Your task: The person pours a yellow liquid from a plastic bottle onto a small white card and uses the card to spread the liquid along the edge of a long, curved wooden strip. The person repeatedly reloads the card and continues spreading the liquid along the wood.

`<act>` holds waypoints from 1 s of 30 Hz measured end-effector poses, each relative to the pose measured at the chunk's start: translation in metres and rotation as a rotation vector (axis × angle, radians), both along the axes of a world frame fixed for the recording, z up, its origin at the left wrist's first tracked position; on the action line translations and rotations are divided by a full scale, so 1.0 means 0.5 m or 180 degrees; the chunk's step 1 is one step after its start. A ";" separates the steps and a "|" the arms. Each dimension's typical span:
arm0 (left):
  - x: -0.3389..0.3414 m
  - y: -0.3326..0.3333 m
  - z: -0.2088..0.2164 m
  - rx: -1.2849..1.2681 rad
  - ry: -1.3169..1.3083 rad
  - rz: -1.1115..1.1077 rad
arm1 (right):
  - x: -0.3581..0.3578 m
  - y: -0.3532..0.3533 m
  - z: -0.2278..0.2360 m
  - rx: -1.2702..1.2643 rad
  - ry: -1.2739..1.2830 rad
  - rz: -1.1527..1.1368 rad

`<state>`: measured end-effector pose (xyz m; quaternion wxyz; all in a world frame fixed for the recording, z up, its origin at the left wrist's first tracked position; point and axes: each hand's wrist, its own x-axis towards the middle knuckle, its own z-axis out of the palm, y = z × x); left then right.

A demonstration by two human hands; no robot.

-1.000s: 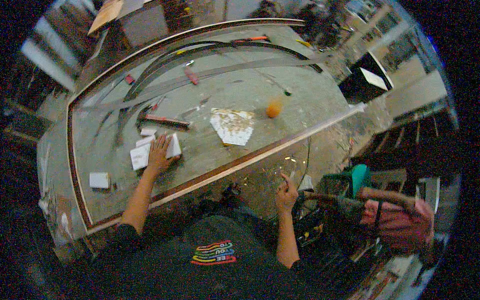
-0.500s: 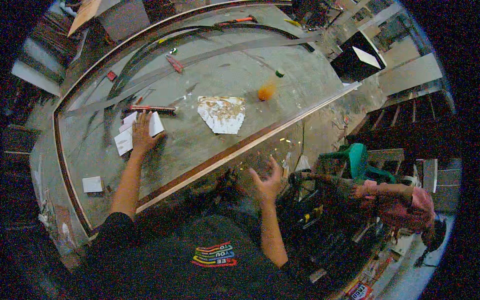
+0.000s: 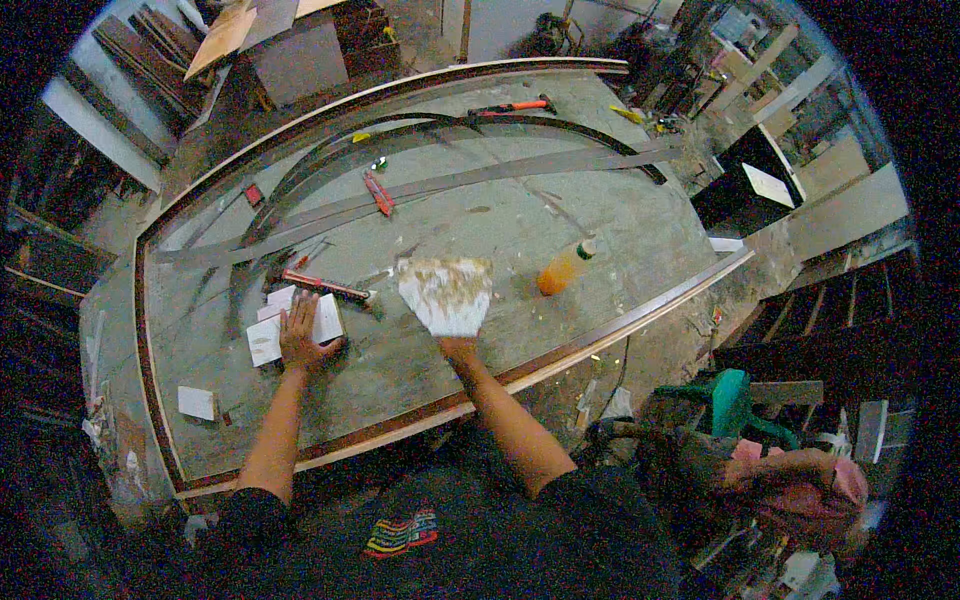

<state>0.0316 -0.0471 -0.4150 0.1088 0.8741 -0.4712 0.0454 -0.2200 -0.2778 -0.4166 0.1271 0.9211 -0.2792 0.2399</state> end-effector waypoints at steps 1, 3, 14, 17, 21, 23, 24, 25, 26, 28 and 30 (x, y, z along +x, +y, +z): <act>0.000 -0.003 0.002 -0.0127 -0.0027 -0.0060 | 0.025 -0.040 -0.004 -0.0104 -0.0096 0.0021; 0.001 -0.007 0.003 -0.0192 0.0015 -0.0027 | 0.083 -0.125 -0.025 0.0055 -0.0296 0.0073; 0.023 0.000 -0.003 -0.0278 0.0300 0.0115 | 0.219 -0.324 -0.117 0.3138 -0.1534 -0.0108; 0.028 0.006 -0.010 -0.0292 0.0341 0.0086 | 0.178 -0.191 -0.058 0.1678 -0.1716 -0.0462; 0.032 0.010 -0.018 -0.0318 0.0549 0.0181 | 0.161 0.003 0.129 0.3240 -0.1656 0.0208; 0.035 0.006 -0.023 -0.0354 0.0634 0.0160 | 0.203 -0.030 0.259 0.2309 -0.2149 0.1301; 0.033 0.002 -0.026 -0.0324 0.0554 0.0229 | 0.256 -0.095 0.311 0.1451 -0.2255 0.1791; 0.034 0.001 -0.026 -0.0379 0.0435 0.0153 | 0.297 -0.189 0.356 0.1648 -0.2258 0.1369; 0.030 -0.003 -0.027 -0.0343 0.0407 0.0184 | 0.364 -0.303 0.396 0.1867 -0.2590 0.1413; 0.030 -0.004 -0.022 -0.0257 0.0375 0.0196 | 0.477 -0.554 0.416 0.1953 -0.1905 0.0673; 0.034 -0.006 -0.018 -0.0278 0.0306 0.0163 | 0.552 -0.741 0.356 0.2156 -0.0126 0.0045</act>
